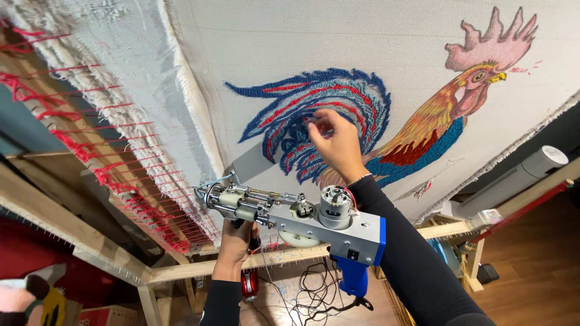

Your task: The person uses an electric tufting gun to punch blue and red yarn into a stretched canvas, filling in the tail feathers of a rooster design. They occasionally pause to pull and adjust loose yarn strands by hand before resuming tufting.

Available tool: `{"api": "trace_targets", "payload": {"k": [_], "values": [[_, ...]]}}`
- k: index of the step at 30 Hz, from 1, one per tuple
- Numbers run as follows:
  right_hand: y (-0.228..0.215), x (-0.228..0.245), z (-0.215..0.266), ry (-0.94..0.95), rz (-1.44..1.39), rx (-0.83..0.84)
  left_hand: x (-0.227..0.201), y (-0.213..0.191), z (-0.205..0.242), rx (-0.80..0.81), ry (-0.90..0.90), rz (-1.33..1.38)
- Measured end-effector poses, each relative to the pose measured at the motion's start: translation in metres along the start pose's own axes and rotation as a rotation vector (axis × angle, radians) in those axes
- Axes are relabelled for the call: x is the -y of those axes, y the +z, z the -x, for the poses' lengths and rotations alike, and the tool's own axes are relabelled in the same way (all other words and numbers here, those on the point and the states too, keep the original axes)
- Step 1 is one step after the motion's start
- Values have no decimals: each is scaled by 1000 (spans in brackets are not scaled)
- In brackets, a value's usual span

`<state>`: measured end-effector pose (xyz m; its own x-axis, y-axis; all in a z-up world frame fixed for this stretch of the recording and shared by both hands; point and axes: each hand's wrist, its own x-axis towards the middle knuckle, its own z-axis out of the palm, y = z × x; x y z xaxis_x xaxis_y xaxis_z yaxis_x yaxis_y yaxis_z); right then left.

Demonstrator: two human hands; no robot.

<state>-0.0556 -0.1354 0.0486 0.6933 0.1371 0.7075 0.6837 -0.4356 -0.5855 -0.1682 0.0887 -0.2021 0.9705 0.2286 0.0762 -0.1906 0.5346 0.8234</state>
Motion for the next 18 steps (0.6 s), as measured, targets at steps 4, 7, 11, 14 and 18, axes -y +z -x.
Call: {"api": "trace_targets", "payload": {"k": [4,7,11,14,18], "values": [[-6,-10,12,4,82,69,-5,9,12,-18,-11,-55],[-5,-13,14,55,223,91,-6,16,23,-2,31,-49],[12,-33,16,78,370,94,-4,25,39,-21,22,-36],[13,-46,19,13,363,83,0,23,48,-62,29,-14],[-3,-52,31,50,247,236,1,15,58,-145,-43,-50]]}}
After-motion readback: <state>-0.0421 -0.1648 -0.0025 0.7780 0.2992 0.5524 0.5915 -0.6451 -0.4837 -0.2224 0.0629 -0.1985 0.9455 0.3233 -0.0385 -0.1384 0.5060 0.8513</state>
